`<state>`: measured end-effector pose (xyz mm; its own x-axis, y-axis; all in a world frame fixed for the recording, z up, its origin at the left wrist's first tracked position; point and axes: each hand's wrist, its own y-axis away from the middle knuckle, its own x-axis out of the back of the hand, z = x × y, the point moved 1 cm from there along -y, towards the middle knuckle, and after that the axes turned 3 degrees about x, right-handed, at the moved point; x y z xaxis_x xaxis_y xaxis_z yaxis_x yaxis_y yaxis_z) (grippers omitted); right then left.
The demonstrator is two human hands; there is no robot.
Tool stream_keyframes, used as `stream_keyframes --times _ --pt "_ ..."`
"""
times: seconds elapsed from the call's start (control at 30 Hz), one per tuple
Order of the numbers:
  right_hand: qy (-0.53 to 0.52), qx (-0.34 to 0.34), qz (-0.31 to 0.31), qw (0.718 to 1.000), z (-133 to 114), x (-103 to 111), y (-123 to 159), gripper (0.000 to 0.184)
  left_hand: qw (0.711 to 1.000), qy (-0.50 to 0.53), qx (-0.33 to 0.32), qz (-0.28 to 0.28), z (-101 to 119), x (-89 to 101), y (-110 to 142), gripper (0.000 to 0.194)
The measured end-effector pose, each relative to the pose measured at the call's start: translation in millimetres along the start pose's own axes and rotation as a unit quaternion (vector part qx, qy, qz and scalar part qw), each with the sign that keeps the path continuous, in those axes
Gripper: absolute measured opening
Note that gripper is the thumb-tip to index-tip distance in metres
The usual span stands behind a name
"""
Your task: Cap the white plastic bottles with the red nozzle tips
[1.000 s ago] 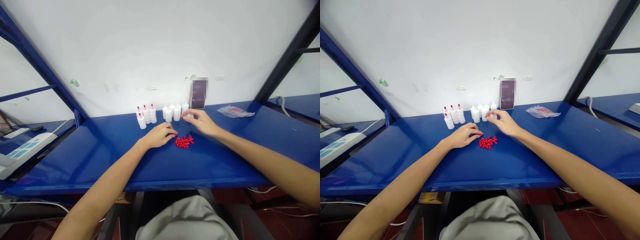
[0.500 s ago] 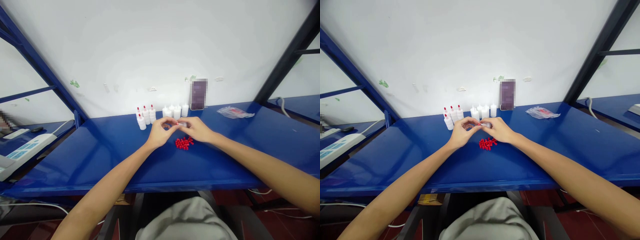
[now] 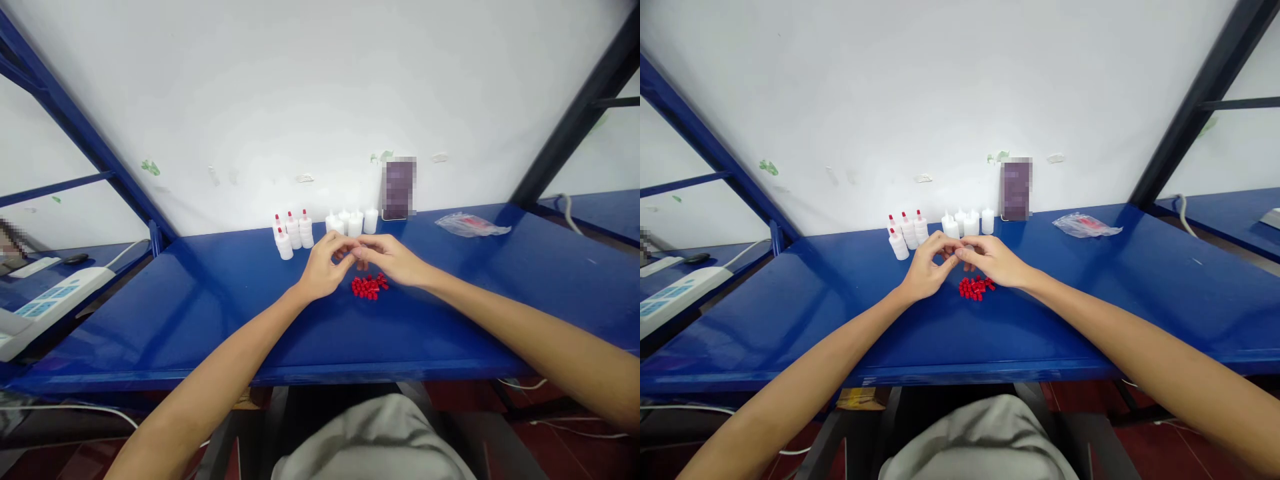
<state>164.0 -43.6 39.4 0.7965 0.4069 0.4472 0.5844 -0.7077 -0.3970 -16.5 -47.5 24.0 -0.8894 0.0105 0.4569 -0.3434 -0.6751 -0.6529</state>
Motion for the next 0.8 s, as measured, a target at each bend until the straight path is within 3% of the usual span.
stream_keyframes --times 0.27,0.33,0.47,0.53,0.67,0.8 --pt "-0.109 0.006 0.005 0.994 8 -4 -4 0.044 0.995 -0.085 -0.052 -0.003 4 4.3 -1 0.015" --pt "-0.068 -0.007 0.023 0.997 9 0 -4 0.051 0.993 -0.099 -0.052 0.031 3 12.0 -5 0.014" --pt "0.121 -0.046 0.078 0.989 17 14 -2 0.044 0.963 -0.143 0.009 0.228 -15 50.2 -12 0.011" --pt "0.200 -0.072 0.105 0.971 23 21 -1 0.038 0.943 -0.158 0.050 0.287 -30 74.3 -12 0.012" --pt "0.256 -0.095 0.105 0.956 35 28 -2 0.040 0.924 -0.166 0.110 0.325 -56 107.8 -9 0.016" --pt "0.287 -0.073 0.093 0.951 44 29 -5 0.042 0.926 -0.171 0.115 0.315 -63 112.7 -7 0.019"
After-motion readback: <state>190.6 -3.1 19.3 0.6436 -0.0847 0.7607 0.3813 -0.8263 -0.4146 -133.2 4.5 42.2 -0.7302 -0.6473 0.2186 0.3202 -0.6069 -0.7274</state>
